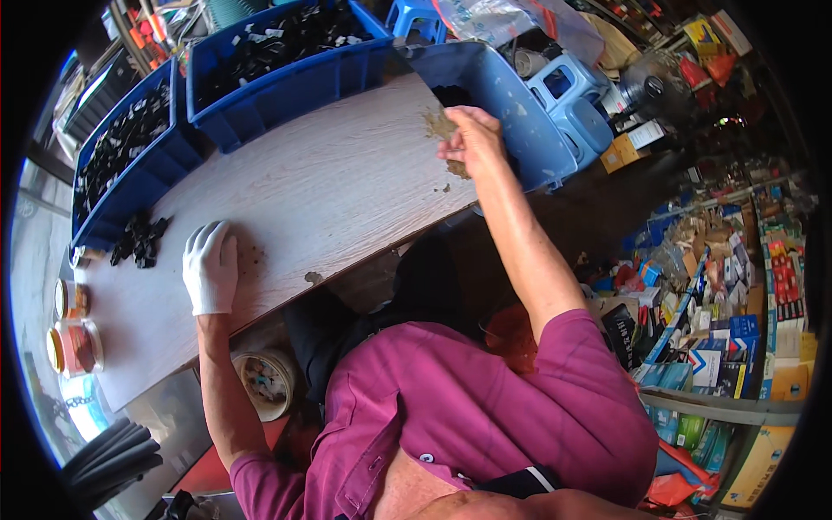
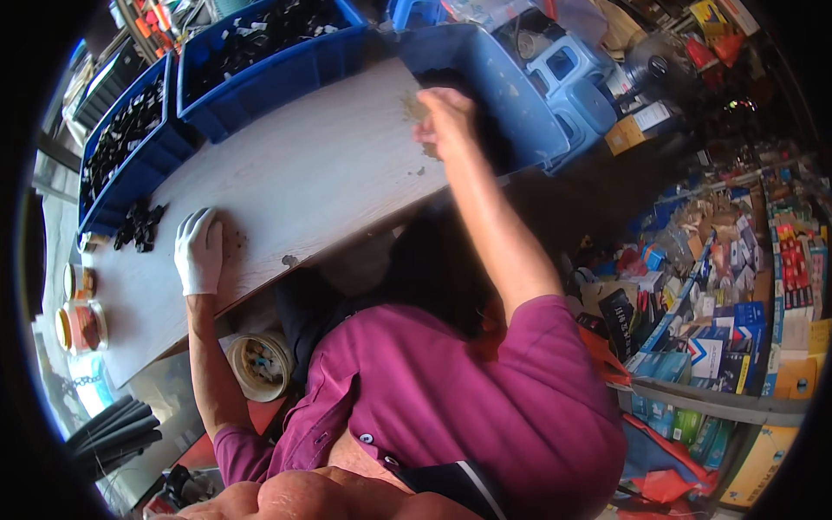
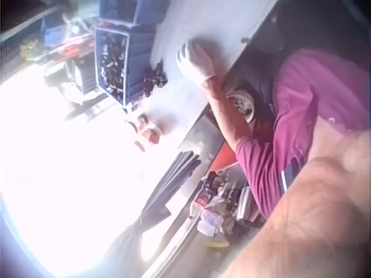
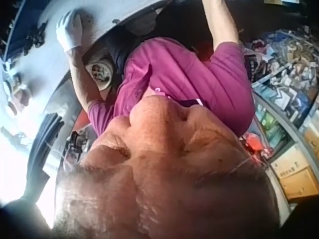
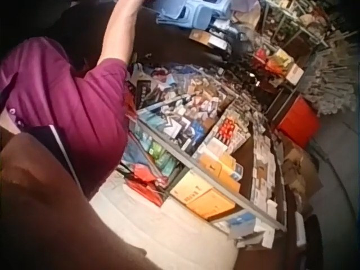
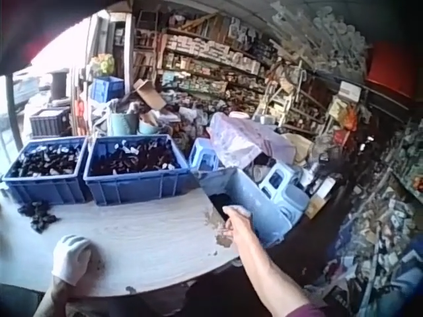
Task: Sorting small black plastic components on a workbench into storage bins.
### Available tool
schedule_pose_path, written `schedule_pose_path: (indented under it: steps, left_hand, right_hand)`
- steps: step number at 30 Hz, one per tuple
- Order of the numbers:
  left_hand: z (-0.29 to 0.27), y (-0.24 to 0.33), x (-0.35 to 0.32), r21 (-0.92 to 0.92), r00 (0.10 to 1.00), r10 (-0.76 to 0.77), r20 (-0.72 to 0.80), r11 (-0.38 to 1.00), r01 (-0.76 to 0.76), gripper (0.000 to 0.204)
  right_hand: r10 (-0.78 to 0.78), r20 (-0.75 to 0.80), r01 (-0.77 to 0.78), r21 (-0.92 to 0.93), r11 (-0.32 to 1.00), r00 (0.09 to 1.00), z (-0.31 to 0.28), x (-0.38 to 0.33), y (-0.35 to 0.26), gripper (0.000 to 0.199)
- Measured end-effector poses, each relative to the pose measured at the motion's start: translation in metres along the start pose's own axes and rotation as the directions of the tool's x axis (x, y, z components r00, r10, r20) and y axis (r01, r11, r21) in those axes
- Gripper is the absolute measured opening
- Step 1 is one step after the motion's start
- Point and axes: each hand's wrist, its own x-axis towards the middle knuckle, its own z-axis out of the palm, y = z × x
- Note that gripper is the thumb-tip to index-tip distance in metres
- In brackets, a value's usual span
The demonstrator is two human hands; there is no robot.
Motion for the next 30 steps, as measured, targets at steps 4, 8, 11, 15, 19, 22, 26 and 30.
schedule_pose_path:
  steps: [4, 8, 11, 15, 19, 22, 26, 30]
  left_hand:
    - [-0.002, -0.006, -0.002, 0.004, 0.999, -0.046, 0.026, 0.999, 0.046, 0.024]
    - [0.001, -0.007, -0.005, 0.014, 0.995, -0.090, 0.052, 0.996, 0.090, 0.025]
    - [0.002, -0.006, -0.005, 0.026, 0.992, -0.104, 0.065, 0.994, 0.102, 0.025]
    - [0.005, -0.007, -0.006, 0.050, 0.993, -0.093, 0.071, 0.995, 0.090, 0.025]
    - [0.000, -0.014, -0.009, 0.019, 0.990, -0.127, 0.067, 0.992, 0.126, 0.024]
    - [-0.001, -0.026, -0.012, -0.060, 0.986, -0.152, 0.068, 0.986, 0.156, 0.025]
    - [-0.007, -0.010, 0.008, -0.187, 0.974, -0.217, 0.066, 0.956, 0.226, 0.027]
    - [-0.027, 0.020, 0.068, -0.182, 0.998, -0.055, -0.018, 0.982, 0.051, 0.032]
  right_hand:
    - [0.008, 0.086, -0.007, -0.018, 1.000, 0.996, 0.034, -0.013, 0.010, 0.018]
    - [0.022, 0.161, -0.022, -0.003, 1.000, 0.987, 0.056, -0.015, 0.023, 0.022]
    - [0.022, 0.134, -0.017, -0.035, 0.999, 0.991, 0.068, -0.014, 0.027, 0.021]
    - [0.028, 0.157, -0.021, -0.044, 0.999, 0.987, 0.077, -0.005, 0.030, 0.022]
    - [0.062, 0.174, -0.056, -0.041, 0.998, 0.983, 0.092, 0.005, 0.028, 0.022]
    - [0.027, 0.164, -0.030, 0.016, 0.999, 0.986, 0.100, 0.017, 0.026, 0.024]
    - [-0.037, 0.083, 0.030, 0.081, 0.996, 0.996, 0.103, 0.045, 0.025, 0.023]
    - [-0.086, -0.043, 0.091, 0.147, 0.985, 0.995, 0.115, 0.074, 0.024, 0.027]
